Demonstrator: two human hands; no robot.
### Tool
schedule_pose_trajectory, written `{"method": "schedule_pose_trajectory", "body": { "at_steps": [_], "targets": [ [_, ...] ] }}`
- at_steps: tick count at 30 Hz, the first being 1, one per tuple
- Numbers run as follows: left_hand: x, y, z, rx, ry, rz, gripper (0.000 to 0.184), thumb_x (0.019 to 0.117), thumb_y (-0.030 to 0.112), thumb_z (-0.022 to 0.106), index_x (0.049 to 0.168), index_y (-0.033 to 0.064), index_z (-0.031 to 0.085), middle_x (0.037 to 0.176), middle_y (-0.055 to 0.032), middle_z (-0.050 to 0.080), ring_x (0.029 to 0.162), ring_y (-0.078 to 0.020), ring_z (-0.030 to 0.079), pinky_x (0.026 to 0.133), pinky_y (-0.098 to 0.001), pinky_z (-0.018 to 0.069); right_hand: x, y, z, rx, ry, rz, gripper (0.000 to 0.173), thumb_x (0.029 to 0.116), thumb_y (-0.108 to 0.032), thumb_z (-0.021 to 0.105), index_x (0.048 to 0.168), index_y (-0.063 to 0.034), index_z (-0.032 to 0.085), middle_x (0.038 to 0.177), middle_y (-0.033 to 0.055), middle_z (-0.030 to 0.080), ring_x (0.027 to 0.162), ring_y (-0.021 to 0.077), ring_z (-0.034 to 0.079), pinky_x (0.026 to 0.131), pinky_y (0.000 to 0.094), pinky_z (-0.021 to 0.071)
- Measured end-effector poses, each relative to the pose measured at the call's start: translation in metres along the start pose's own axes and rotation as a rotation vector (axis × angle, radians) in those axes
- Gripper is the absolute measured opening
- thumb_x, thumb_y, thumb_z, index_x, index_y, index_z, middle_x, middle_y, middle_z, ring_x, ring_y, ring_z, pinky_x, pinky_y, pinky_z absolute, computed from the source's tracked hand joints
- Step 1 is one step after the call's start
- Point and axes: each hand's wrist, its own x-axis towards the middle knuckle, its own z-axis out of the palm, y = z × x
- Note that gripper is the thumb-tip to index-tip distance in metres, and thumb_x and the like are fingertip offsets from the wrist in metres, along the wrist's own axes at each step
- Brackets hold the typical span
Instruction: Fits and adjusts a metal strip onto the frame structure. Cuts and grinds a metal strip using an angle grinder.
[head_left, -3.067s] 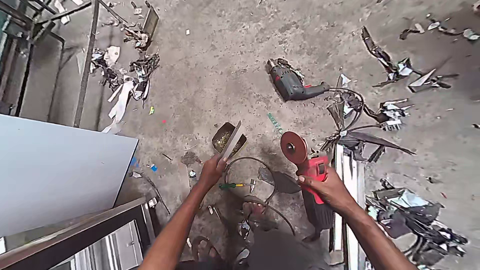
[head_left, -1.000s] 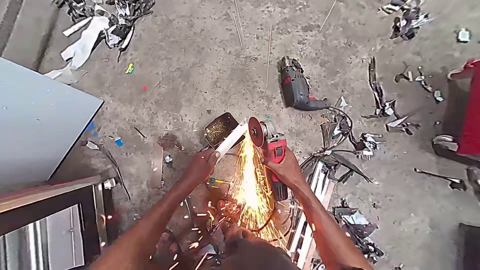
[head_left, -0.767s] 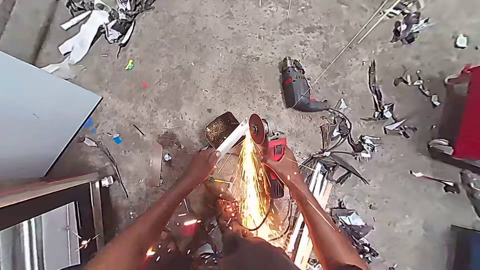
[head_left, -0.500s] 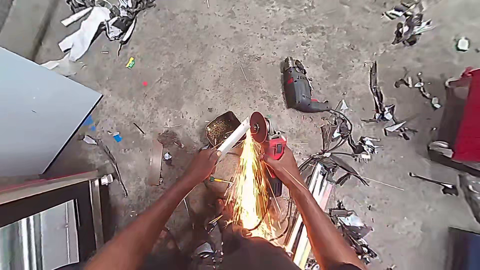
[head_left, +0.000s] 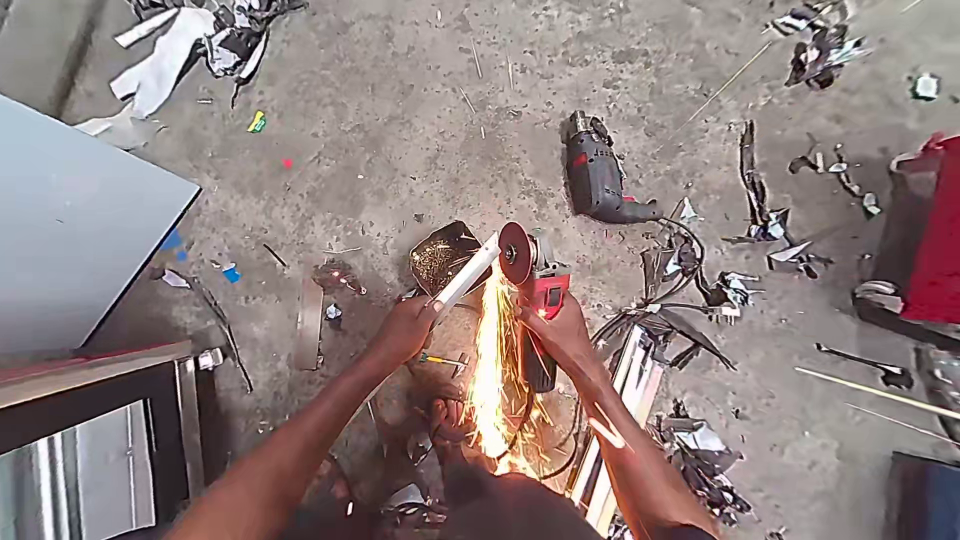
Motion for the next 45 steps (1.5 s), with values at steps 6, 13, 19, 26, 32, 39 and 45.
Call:
{"method": "schedule_pose_trajectory", "body": {
  "at_steps": [6,13,19,26,32,39,45],
  "targets": [
    [0.0,0.001,0.002,-0.071,-0.011,-0.011,0.038,0.1112,0.039,0.041,0.106,0.0067,0.06,0.065,-0.0032,0.057,0.044,-0.0132,0.052,0.042,-0.0275,0.0469,-0.001,0.003,0.001,0.011,-0.002,0.022,0.066,0.0726,-0.039,0.084,0.124,-0.005,0.059,0.1,0.0022,0.072,0.088,0.0096,0.072,0.08,0.0324,0.062],
    [0.001,0.001,0.0,-0.076,-0.027,-0.001,0.038,0.1114,0.038,0.04,0.106,0.0057,0.06,0.065,-0.0034,0.057,0.044,-0.0131,0.051,0.043,-0.0275,0.0468,0.002,-0.004,0.003,-0.009,0.005,0.044,0.065,0.0732,-0.036,0.084,0.125,-0.0061,0.06,0.1,0.0017,0.072,0.088,0.0082,0.071,0.08,0.0314,0.0609],
    [0.0,0.001,0.0,-0.09,-0.031,-0.006,0.039,0.1116,0.038,0.04,0.11,0.0057,0.061,0.065,-0.0034,0.057,0.044,-0.0127,0.051,0.042,-0.0265,0.0459,0.005,-0.005,0.004,0.034,0.006,0.031,0.064,0.0735,-0.035,0.085,0.124,-0.0046,0.059,0.099,0.0027,0.072,0.088,0.0095,0.071,0.081,0.0324,0.0614],
    [0.0,0.001,0.001,-0.122,-0.021,-0.016,0.037,0.1112,0.038,0.042,0.108,0.0056,0.061,0.064,-0.0034,0.056,0.044,-0.0132,0.052,0.042,-0.0267,0.0467,0.006,-0.004,0.005,-0.005,0.008,0.064,0.061,0.0731,-0.036,0.083,0.122,-0.0065,0.061,0.096,0.0018,0.072,0.083,0.01,0.071,0.076,0.0346,0.062],
    [-0.001,0.001,0.001,-0.135,-0.042,-0.015,0.037,0.1114,0.038,0.041,0.106,0.0056,0.059,0.064,-0.0036,0.056,0.043,-0.0129,0.05,0.04,-0.0259,0.0447,0.006,0.0,0.005,0.018,-0.006,0.042,0.063,0.0716,-0.038,0.084,0.12,-0.0059,0.061,0.095,0.002,0.072,0.083,0.0102,0.072,0.076,0.0338,0.0624],
    [0.0,0.004,0.0,-0.111,-0.043,-0.016,0.037,0.1115,0.038,0.041,0.106,0.0062,0.059,0.065,-0.0039,0.056,0.044,-0.0131,0.051,0.042,-0.0269,0.0463,0.01,-0.003,0.003,-0.04,-0.013,0.057,0.064,0.0724,-0.04,0.083,0.123,-0.0068,0.061,0.097,0.003,0.072,0.085,0.0113,0.072,0.078,0.0358,0.0621],
    [0.0,0.005,0.001,-0.107,-0.036,-0.036,0.037,0.1114,0.038,0.041,0.106,0.0066,0.059,0.064,-0.0038,0.056,0.044,-0.0135,0.051,0.042,-0.0272,0.0462,0.013,-0.001,0.002,0.03,-0.024,0.03,0.066,0.0721,-0.041,0.084,0.123,-0.0061,0.06,0.095,0.0026,0.072,0.082,0.0115,0.072,0.074,0.0348,0.0631]
  ]
}}
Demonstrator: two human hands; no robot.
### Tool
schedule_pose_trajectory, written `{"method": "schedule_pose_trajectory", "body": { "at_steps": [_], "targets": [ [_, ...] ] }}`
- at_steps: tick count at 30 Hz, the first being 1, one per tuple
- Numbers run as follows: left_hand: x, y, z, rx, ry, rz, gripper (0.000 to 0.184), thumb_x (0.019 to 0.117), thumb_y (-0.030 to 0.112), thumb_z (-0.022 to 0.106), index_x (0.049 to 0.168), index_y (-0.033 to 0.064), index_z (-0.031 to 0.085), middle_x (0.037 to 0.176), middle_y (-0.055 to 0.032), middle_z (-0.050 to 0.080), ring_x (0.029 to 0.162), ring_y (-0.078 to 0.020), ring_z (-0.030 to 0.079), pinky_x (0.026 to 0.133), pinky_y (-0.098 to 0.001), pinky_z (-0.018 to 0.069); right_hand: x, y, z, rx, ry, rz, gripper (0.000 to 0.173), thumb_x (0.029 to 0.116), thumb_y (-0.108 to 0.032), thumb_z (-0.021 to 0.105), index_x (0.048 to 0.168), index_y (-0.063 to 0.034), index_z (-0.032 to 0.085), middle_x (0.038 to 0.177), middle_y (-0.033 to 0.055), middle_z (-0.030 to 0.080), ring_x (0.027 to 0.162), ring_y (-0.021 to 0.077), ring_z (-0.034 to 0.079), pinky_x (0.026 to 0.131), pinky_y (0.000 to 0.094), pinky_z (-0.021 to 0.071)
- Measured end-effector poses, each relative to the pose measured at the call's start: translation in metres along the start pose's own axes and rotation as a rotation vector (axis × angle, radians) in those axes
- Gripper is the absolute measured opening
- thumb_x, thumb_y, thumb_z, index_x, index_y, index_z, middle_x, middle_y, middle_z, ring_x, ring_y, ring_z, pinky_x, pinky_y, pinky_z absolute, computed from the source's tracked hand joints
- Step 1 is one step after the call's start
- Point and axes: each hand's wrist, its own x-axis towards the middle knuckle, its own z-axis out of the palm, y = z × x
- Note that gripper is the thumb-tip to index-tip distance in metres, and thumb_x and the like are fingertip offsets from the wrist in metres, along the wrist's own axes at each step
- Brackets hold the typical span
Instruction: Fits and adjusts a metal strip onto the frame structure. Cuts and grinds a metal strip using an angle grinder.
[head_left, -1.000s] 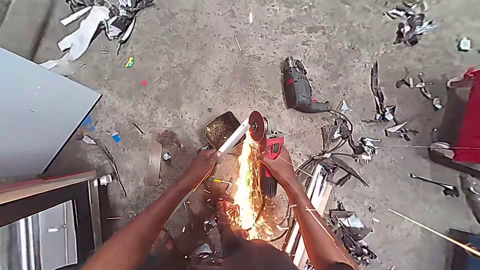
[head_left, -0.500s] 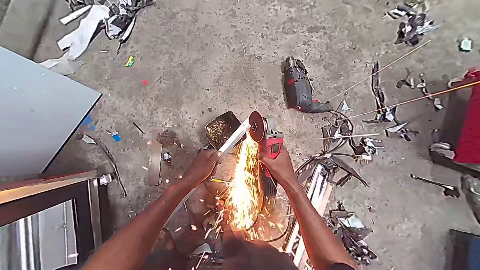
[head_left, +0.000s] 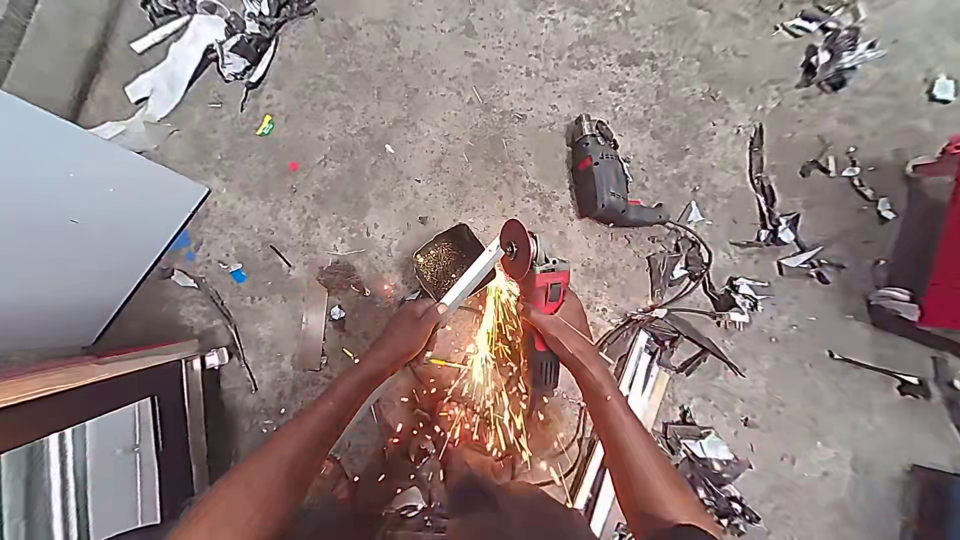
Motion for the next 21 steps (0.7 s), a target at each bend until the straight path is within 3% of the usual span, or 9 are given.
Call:
{"method": "schedule_pose_trajectory", "body": {
  "at_steps": [21],
  "targets": [
    [0.0007,-0.0031,-0.0039,-0.032,-0.047,0.034,0.039,0.1116,0.038,0.04,0.107,0.0055,0.06,0.064,-0.0045,0.058,0.043,-0.0138,0.051,0.041,-0.0274,0.0465,0.0087,-0.0002,-0.0003,0.046,-0.034,-0.02,0.062,0.0735,-0.038,0.084,0.121,-0.0056,0.061,0.092,0.0035,0.073,0.079,0.0139,0.073,0.073,0.0373,0.0639]
  ]
}}
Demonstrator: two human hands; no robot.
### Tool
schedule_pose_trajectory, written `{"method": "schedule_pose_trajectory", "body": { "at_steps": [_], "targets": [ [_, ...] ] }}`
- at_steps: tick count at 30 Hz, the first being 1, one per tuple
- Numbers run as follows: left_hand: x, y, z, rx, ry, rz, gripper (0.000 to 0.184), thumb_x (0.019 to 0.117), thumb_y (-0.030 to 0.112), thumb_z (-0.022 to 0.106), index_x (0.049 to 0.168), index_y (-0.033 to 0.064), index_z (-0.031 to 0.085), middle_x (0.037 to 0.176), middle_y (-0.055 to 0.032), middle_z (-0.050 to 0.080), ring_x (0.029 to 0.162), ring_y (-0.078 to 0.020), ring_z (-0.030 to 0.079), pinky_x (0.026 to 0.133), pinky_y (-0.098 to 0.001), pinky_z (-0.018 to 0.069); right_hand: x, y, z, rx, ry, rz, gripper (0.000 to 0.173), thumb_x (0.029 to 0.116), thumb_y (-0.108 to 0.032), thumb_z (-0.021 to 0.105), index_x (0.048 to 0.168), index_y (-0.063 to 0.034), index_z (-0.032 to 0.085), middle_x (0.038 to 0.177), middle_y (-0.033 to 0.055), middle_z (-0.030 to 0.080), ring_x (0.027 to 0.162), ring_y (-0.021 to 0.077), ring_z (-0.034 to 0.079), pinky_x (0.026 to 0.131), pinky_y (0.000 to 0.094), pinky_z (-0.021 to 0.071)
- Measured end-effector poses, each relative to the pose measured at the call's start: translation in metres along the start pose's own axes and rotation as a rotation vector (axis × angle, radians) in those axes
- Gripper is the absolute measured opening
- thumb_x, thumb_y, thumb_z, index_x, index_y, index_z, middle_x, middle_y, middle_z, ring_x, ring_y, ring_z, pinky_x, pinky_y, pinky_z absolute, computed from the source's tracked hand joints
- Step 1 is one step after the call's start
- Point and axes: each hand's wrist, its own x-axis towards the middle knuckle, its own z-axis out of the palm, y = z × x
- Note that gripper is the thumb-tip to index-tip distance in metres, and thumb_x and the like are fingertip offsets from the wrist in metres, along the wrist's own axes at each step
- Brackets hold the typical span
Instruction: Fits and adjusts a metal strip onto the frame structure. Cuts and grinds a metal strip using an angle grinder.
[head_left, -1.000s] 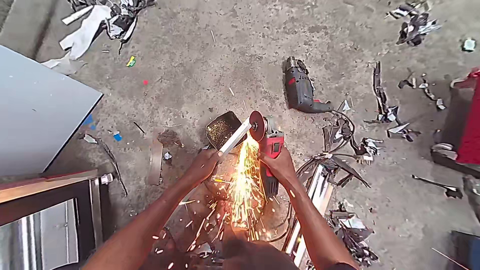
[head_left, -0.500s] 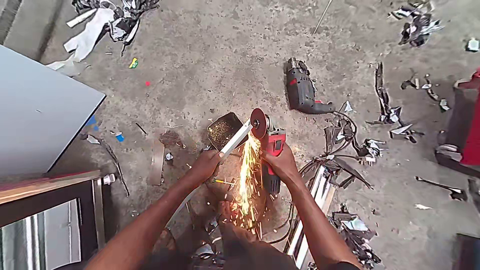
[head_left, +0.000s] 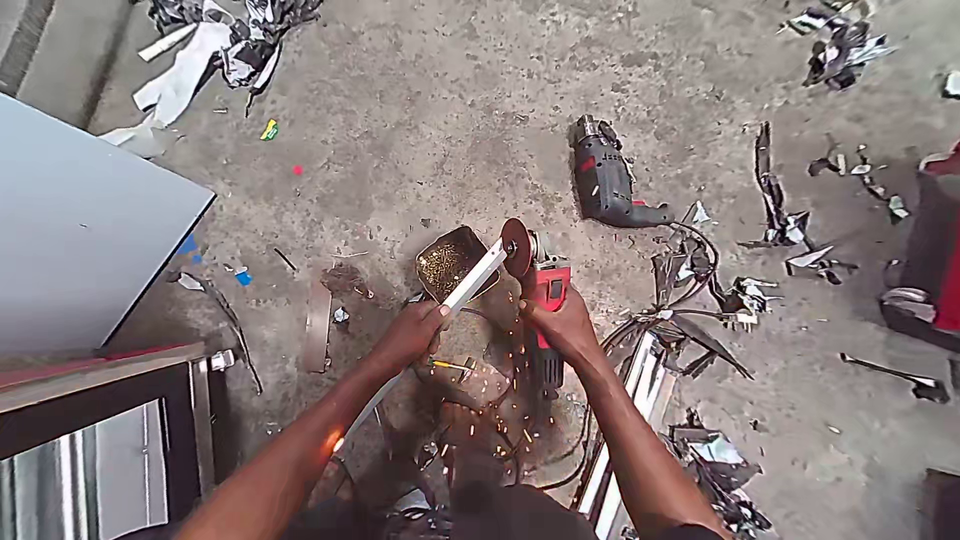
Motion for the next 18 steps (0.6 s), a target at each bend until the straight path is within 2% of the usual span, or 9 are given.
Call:
{"method": "schedule_pose_trajectory", "body": {
  "at_steps": [4,6,8,9,11,12,14,15,18],
  "targets": [
    [0.001,0.0,-0.005,-0.007,-0.043,0.0,0.043,0.1107,0.044,0.04,0.108,0.0058,0.059,0.064,-0.0037,0.057,0.044,-0.0141,0.052,0.042,-0.0283,0.0485,-0.004,0.004,-0.002,0.376,-0.035,-0.017,0.053,0.0788,-0.022,0.083,0.118,0.003,0.058,0.091,0.0136,0.073,0.077,0.0252,0.074,0.071,0.0417,0.0658],
    [0.0,0.0,-0.005,-0.026,-0.095,-0.013,0.048,0.1057,0.056,0.044,0.104,0.0095,0.058,0.062,-0.0002,0.051,0.045,-0.0132,0.049,0.044,-0.0294,0.0475,-0.013,0.009,-0.009,0.657,-0.1,0.011,0.063,0.0785,-0.024,0.084,0.123,0.0054,0.05,0.096,0.0187,0.072,0.079,0.0293,0.074,0.072,0.044,0.0653],
    [-0.001,0.001,-0.007,-0.058,-0.145,-0.019,0.047,0.1036,0.057,0.049,0.097,0.0115,0.056,0.057,0.0027,0.044,0.043,-0.0113,0.044,0.042,-0.0277,0.0432,-0.022,0.011,-0.014,0.861,-0.181,0.036,0.075,0.0772,-0.027,0.086,0.13,0.0045,0.043,0.104,0.0233,0.07,0.082,0.0338,0.074,0.073,0.0479,0.0652],
    [-0.001,0.001,-0.007,-0.073,-0.169,-0.026,0.047,0.1053,0.056,0.045,0.091,0.0128,0.054,0.056,0.0037,0.041,0.042,-0.0104,0.041,0.041,-0.0266,0.0409,-0.026,0.011,-0.016,0.882,-0.198,0.029,0.077,0.0786,-0.026,0.085,0.134,0.0043,0.04,0.108,0.0253,0.069,0.083,0.0354,0.074,0.072,0.0485,0.065],
    [-0.001,0.003,-0.007,-0.129,-0.22,-0.046,0.051,0.1078,0.057,0.035,0.08,0.0163,0.048,0.054,0.0055,0.037,0.041,-0.0079,0.035,0.04,-0.0233,0.0346,-0.033,0.006,-0.02,0.711,-0.123,-0.01,0.078,0.0809,-0.021,0.081,0.139,0.0036,0.037,0.111,0.0245,0.069,0.085,0.0345,0.074,0.073,0.0467,0.0651],
    [-0.001,0.003,-0.009,-0.167,-0.247,-0.058,0.052,0.1079,0.058,0.032,0.079,0.0171,0.047,0.054,0.0059,0.037,0.041,-0.0069,0.034,0.039,-0.0219,0.033,-0.035,0.001,-0.021,0.54,-0.054,-0.03,0.081,0.0799,-0.02,0.082,0.143,0.0015,0.036,0.112,0.0206,0.069,0.088,0.0305,0.074,0.075,0.0437,0.0655],
    [-0.001,0.003,-0.013,-0.253,-0.29,-0.09,0.054,0.1074,0.06,0.029,0.082,0.0168,0.048,0.056,0.006,0.037,0.041,-0.0057,0.033,0.038,-0.0204,0.0308,-0.036,-0.005,-0.022,0.101,0.084,-0.075,0.084,0.076,-0.03,0.085,0.144,-0.0059,0.041,0.111,0.0077,0.07,0.092,0.0149,0.073,0.079,0.0342,0.064],
    [-0.001,0.003,-0.014,-0.285,-0.301,-0.105,0.054,0.1072,0.061,0.028,0.083,0.0167,0.048,0.057,0.0061,0.036,0.041,-0.0054,0.032,0.038,-0.0201,0.0295,-0.037,-0.007,-0.024,-0.077,0.119,-0.103,0.085,0.0757,-0.036,0.085,0.144,-0.0086,0.043,0.111,0.0048,0.07,0.094,0.0115,0.071,0.082,0.0338,0.0621],
    [0.001,0.002,-0.014,-0.321,-0.311,-0.111,0.055,0.1071,0.061,0.028,0.085,0.016,0.05,0.056,0.006,0.036,0.04,-0.0051,0.031,0.037,-0.0196,0.0287,-0.036,-0.012,-0.026,-0.305,0.13,-0.147,0.085,0.0756,-0.042,0.085,0.145,-0.0139,0.045,0.11,0.0045,0.071,0.095,0.0148,0.071,0.083,0.0423,0.061]
  ]
}}
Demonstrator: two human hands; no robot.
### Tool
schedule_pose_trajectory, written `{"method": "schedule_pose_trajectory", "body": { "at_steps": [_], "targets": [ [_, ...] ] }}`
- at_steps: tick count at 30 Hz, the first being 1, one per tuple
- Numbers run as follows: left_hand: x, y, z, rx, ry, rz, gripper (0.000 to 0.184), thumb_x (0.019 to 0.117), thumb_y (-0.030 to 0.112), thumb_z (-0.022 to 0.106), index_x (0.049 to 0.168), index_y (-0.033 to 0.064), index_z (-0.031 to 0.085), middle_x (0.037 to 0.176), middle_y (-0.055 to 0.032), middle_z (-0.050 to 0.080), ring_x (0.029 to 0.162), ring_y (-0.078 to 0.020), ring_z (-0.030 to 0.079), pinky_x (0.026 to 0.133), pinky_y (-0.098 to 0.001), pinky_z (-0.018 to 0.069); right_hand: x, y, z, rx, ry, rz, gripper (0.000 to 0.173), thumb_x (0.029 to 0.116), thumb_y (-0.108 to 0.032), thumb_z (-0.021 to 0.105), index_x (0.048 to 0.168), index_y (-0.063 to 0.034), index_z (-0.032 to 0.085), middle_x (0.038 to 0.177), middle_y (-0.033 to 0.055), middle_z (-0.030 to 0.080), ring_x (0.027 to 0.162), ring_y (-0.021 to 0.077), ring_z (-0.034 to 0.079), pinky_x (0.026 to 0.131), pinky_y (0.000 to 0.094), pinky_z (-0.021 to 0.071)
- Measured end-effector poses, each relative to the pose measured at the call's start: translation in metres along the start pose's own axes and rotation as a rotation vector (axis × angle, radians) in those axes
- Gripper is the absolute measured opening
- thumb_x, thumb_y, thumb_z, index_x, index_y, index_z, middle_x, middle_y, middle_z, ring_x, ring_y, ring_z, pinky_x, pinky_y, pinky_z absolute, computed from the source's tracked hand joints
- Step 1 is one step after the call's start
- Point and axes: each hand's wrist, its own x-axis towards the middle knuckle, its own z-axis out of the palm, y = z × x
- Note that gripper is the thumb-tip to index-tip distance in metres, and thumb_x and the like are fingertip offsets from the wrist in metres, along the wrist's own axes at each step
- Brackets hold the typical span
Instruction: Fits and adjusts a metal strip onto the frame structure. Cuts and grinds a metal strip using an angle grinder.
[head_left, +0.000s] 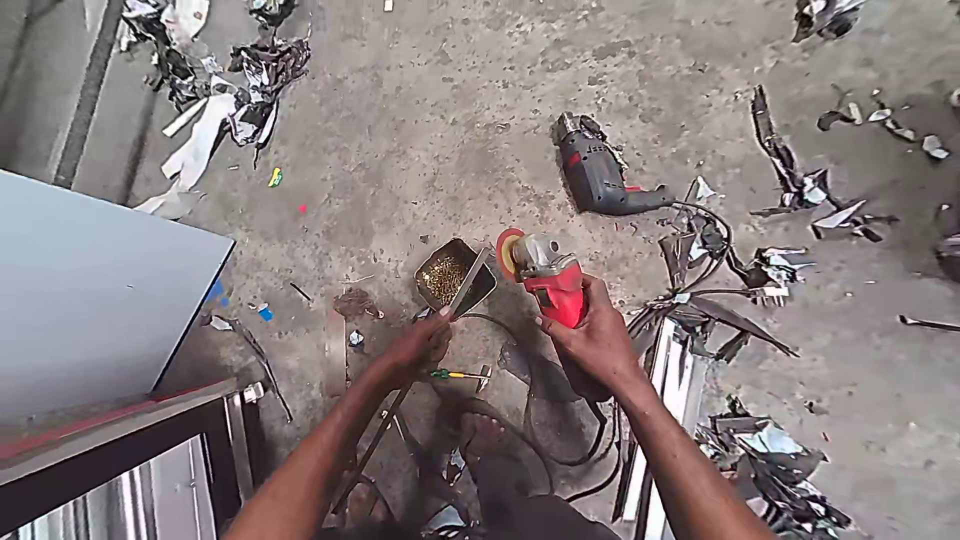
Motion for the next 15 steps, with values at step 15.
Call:
{"method": "schedule_pose_trajectory", "body": {
  "at_steps": [15],
  "targets": [
    [0.0,0.005,-0.02,-0.143,-0.195,-0.055,0.059,0.1059,0.064,0.026,0.08,0.0166,0.05,0.059,0.0052,0.041,0.041,-0.0052,0.037,0.037,-0.0192,0.0344,0.023,-0.002,0.008,-0.095,-0.063,0.039,0.082,0.077,-0.047,0.083,0.143,-0.0162,0.045,0.104,0.0068,0.071,0.093,0.0222,0.072,0.082,0.0502,0.059]
  ]
}}
